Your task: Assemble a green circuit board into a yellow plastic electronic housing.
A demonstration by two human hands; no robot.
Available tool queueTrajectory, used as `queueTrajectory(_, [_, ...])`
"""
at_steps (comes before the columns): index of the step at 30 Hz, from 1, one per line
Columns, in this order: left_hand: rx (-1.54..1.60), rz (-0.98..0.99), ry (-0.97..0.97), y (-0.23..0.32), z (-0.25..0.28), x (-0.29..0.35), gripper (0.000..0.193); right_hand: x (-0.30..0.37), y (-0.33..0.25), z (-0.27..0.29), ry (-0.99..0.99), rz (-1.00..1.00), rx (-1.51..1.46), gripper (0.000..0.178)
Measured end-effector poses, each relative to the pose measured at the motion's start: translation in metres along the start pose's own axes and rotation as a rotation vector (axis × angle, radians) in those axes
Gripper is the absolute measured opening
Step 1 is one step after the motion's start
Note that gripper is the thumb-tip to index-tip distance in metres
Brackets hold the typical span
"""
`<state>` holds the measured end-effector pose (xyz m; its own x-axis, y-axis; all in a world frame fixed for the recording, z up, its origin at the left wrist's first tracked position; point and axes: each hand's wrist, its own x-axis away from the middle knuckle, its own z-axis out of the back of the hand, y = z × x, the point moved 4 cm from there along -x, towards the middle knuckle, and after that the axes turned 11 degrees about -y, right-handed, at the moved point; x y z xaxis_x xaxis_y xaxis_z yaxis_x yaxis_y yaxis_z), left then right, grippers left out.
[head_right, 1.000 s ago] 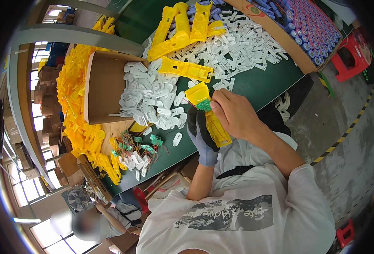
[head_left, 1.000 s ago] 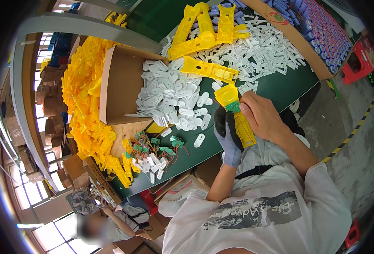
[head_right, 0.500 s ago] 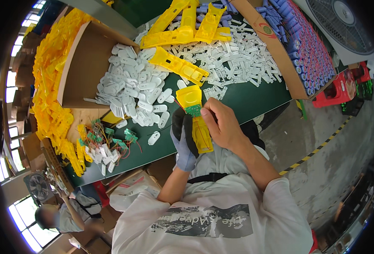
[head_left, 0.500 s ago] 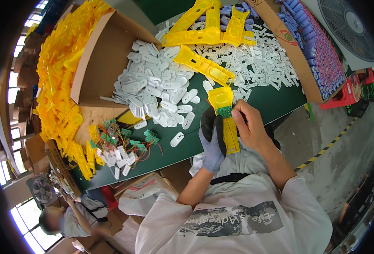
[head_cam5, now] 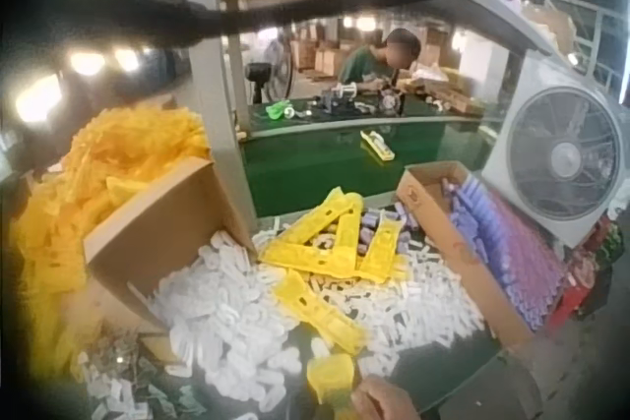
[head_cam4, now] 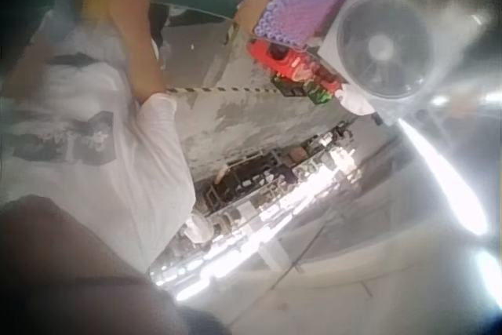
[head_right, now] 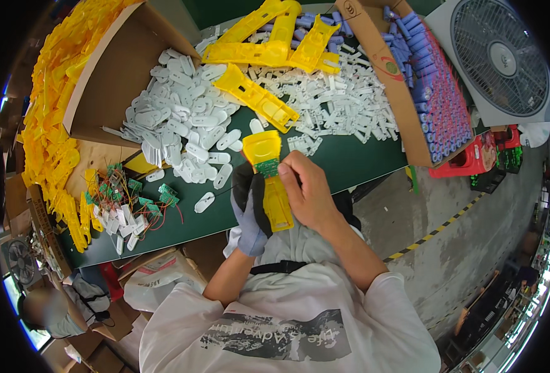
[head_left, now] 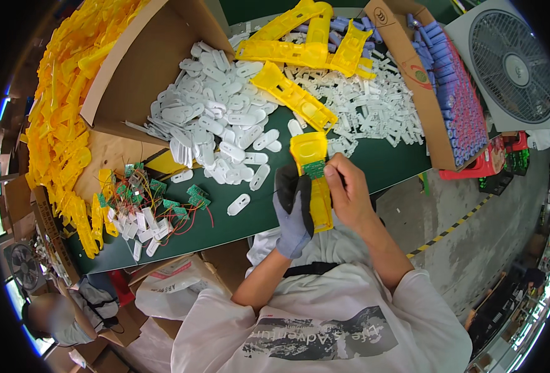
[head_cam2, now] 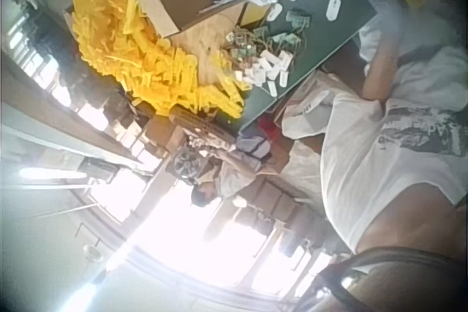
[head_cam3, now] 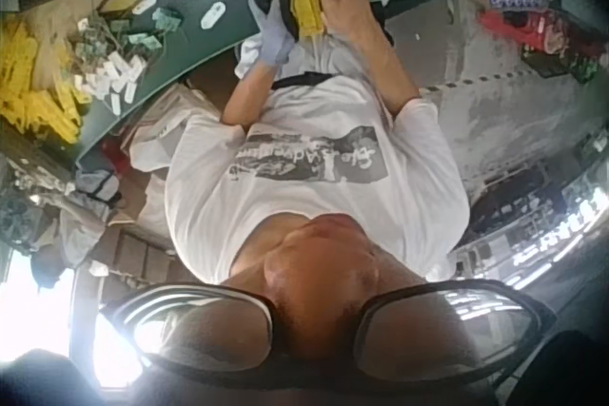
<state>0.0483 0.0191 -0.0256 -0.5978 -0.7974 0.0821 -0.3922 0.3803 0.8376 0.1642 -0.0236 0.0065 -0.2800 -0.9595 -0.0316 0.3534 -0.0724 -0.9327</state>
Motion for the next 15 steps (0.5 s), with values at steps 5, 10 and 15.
queueTrajectory(5, [0.337,0.038,0.106,0.005,-0.007,-0.001,0.029,0.005,0.003,0.000,0.040,0.102,-0.228,0.020])
queueTrajectory(10, [0.395,-0.014,0.100,0.009,0.001,0.003,0.030,0.021,-0.022,0.006,0.002,0.127,0.237,0.058])
queueTrajectory(15, [-0.304,-0.157,0.236,0.027,0.006,0.036,0.041,0.023,-0.008,0.021,0.013,0.116,0.347,0.052])
